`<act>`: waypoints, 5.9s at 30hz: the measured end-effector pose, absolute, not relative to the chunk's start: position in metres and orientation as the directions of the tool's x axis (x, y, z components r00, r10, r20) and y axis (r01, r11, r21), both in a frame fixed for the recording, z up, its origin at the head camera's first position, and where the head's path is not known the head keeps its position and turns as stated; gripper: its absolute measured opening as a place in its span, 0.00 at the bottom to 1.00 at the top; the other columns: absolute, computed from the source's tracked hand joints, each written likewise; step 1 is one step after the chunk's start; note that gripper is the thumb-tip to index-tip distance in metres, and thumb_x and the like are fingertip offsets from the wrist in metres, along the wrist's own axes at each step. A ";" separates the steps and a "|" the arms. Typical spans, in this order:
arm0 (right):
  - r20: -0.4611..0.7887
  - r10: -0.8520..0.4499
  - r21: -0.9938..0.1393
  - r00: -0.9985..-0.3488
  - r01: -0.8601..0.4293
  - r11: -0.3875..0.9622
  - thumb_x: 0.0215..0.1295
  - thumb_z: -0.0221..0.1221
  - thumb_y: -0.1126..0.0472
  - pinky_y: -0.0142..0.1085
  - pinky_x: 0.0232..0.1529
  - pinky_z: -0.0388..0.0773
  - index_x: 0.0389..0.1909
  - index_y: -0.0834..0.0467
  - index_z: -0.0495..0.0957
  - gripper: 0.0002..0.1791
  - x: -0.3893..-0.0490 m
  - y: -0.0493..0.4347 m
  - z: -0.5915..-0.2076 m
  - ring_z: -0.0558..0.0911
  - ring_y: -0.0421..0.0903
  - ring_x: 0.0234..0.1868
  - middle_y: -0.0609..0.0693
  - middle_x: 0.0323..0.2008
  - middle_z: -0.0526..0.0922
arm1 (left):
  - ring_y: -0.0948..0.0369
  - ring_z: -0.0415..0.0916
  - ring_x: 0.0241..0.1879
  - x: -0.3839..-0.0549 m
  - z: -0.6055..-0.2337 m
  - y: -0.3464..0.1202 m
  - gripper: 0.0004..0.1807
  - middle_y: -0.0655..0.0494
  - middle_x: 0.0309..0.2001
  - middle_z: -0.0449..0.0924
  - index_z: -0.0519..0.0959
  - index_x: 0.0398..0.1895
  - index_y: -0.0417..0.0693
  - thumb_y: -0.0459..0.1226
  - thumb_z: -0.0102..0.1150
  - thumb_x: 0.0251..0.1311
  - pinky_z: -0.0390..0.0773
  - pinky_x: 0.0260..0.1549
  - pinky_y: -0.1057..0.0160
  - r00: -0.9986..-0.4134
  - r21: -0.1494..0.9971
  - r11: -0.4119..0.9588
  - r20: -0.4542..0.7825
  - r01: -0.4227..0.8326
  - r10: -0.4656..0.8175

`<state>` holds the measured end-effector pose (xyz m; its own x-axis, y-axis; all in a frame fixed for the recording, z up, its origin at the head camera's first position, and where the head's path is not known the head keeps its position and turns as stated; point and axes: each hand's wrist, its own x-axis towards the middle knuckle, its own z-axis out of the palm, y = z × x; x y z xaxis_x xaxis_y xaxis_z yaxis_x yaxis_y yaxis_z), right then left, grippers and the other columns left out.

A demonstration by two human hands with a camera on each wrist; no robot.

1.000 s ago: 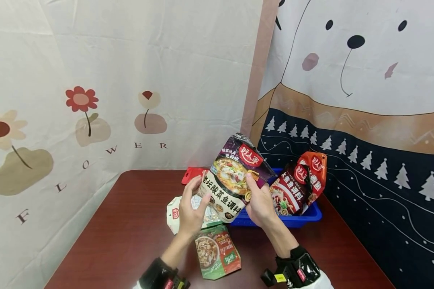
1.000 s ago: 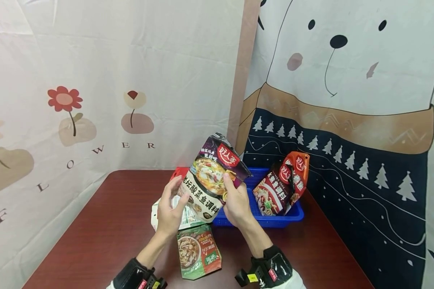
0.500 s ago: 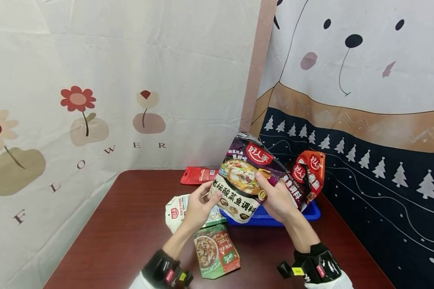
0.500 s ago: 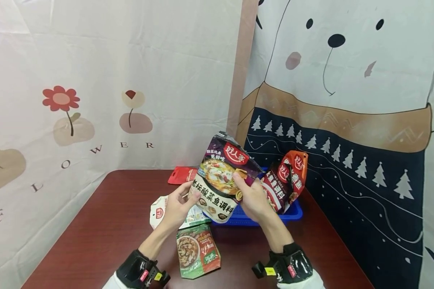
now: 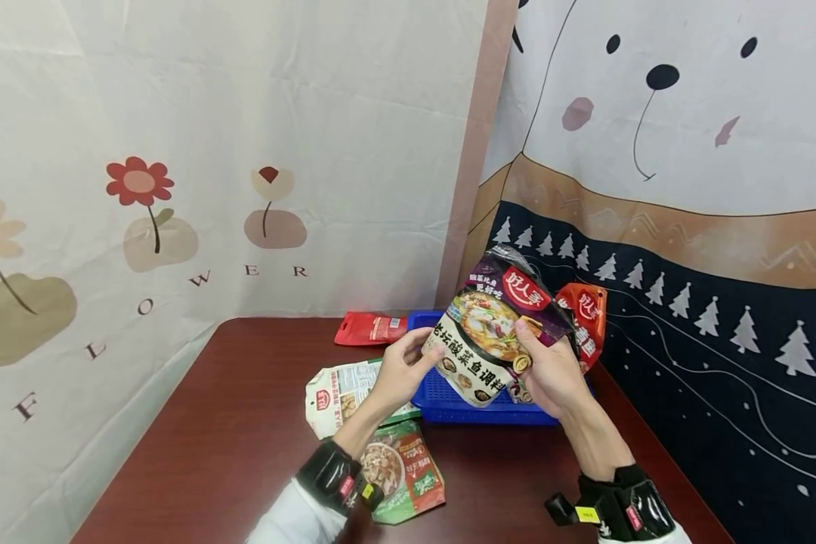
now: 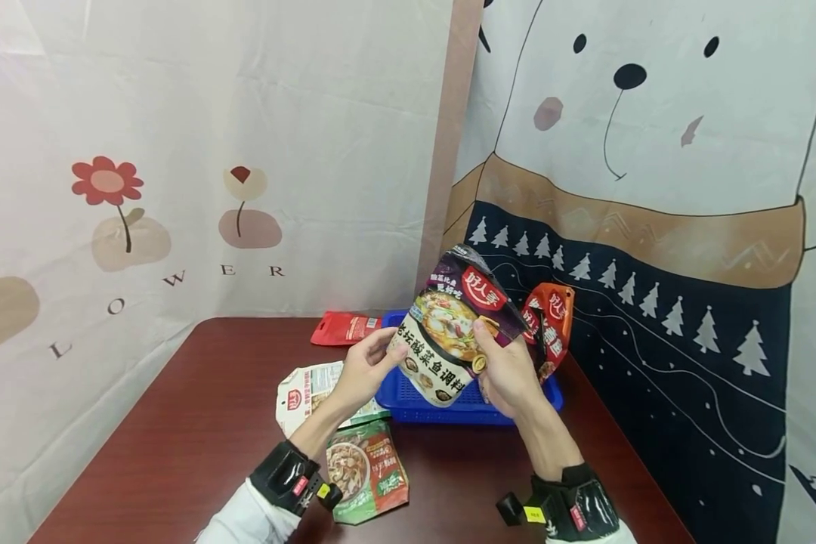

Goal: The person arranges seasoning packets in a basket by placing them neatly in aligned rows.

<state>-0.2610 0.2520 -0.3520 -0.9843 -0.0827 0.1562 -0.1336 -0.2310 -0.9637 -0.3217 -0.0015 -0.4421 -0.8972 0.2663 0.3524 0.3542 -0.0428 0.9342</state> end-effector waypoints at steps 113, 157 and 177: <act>0.540 0.455 -0.762 -0.708 -0.183 0.621 0.74 0.59 0.69 0.62 0.80 0.75 0.78 0.63 0.76 0.31 -0.316 0.311 -0.429 0.82 0.68 0.76 0.68 0.74 0.82 | 0.38 0.47 0.93 -0.322 -0.499 -0.018 0.40 0.40 0.94 0.46 0.50 0.92 0.34 0.43 0.48 0.87 0.54 0.90 0.34 -0.934 0.851 0.405 0.241 0.335 0.265; 0.648 -0.423 -0.260 -0.633 -0.706 0.658 0.76 0.68 0.57 0.65 0.91 0.55 0.82 0.60 0.72 0.36 -0.277 0.185 -0.439 0.64 0.68 0.88 0.62 0.83 0.73 | 0.36 0.56 0.90 -0.311 -0.479 -0.191 0.37 0.36 0.89 0.60 0.60 0.90 0.44 0.48 0.53 0.88 0.59 0.88 0.32 -0.968 0.726 0.655 0.249 0.209 0.033; 0.170 -0.682 -0.192 -0.711 -0.703 0.685 0.88 0.56 0.45 0.56 0.92 0.60 0.88 0.57 0.63 0.37 -0.285 0.056 -0.480 0.60 0.63 0.92 0.60 0.88 0.66 | 0.32 0.72 0.80 -0.331 -0.507 -0.214 0.35 0.28 0.81 0.71 0.67 0.85 0.33 0.47 0.54 0.86 0.73 0.79 0.31 -0.992 0.689 0.718 0.125 0.100 0.018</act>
